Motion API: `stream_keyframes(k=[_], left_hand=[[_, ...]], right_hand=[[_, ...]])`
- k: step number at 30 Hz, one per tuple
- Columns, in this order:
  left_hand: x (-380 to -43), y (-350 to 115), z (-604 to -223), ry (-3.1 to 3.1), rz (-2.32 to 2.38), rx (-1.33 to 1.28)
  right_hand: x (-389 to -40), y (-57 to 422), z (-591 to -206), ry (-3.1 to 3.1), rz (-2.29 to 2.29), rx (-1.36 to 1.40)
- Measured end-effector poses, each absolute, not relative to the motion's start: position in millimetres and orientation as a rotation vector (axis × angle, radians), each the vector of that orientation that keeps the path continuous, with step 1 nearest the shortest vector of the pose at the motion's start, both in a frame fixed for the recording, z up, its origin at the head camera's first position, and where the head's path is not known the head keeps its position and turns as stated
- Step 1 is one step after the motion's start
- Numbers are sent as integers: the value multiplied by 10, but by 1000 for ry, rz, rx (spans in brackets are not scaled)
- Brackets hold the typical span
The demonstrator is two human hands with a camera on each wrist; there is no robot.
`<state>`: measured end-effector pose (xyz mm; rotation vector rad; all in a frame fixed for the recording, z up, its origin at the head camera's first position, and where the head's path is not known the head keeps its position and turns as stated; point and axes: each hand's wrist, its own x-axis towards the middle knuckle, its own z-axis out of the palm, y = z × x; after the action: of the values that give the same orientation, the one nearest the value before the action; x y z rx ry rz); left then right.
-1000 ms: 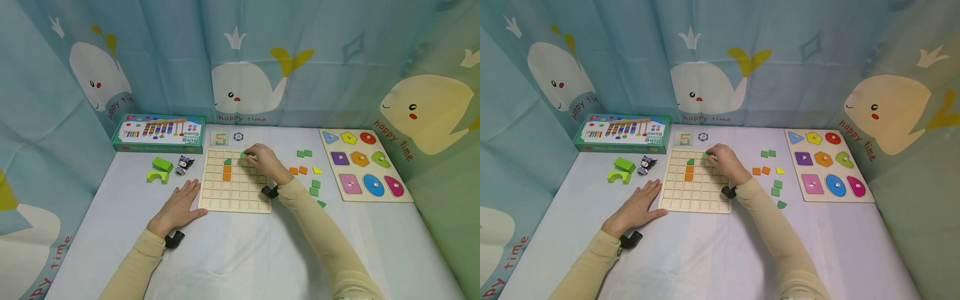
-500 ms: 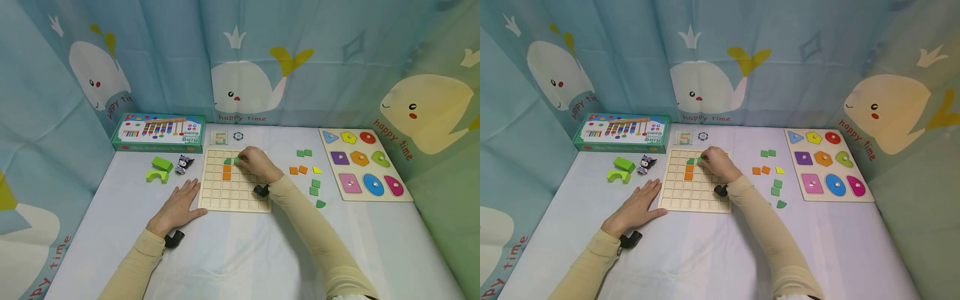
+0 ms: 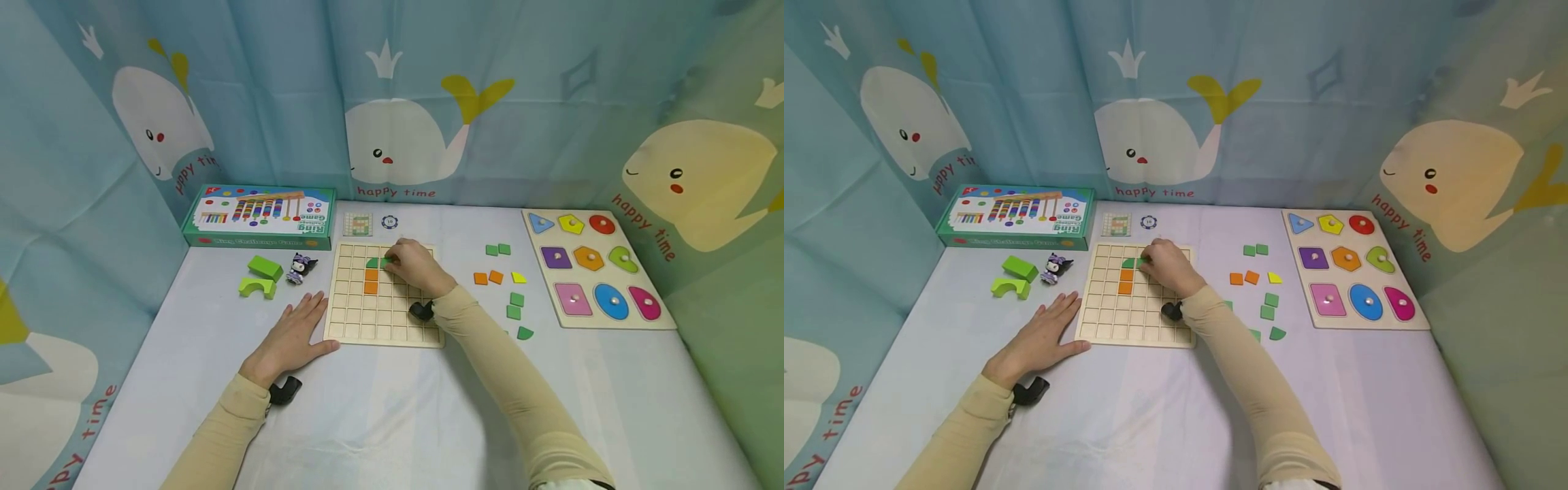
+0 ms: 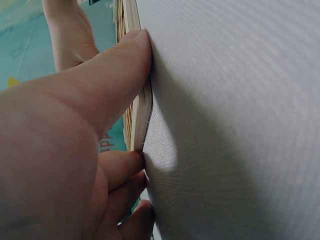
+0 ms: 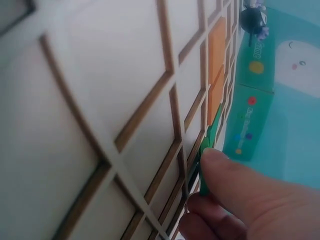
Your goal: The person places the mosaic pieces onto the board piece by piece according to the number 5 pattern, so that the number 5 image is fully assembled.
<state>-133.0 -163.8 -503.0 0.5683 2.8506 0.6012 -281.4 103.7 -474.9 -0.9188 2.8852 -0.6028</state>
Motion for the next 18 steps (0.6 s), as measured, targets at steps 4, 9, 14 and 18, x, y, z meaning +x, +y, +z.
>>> stream_keyframes(k=[4,9,14,18], left_hand=[[-1333,-1635,-5029,2856,602,571],[-1332,-1629,-5025,2854,601,562],[-1327,-1627,-5022,2847,608,548],[-1327,-1625,-5022,2844,616,553]], right_hand=[[-2823,1018,-4757,2896,-601,-923],[-2816,1004,-4760,2907,-580,-915],[-2796,1008,-4747,2902,-570,-900],[-2784,1080,-4747,2898,-626,-951]])
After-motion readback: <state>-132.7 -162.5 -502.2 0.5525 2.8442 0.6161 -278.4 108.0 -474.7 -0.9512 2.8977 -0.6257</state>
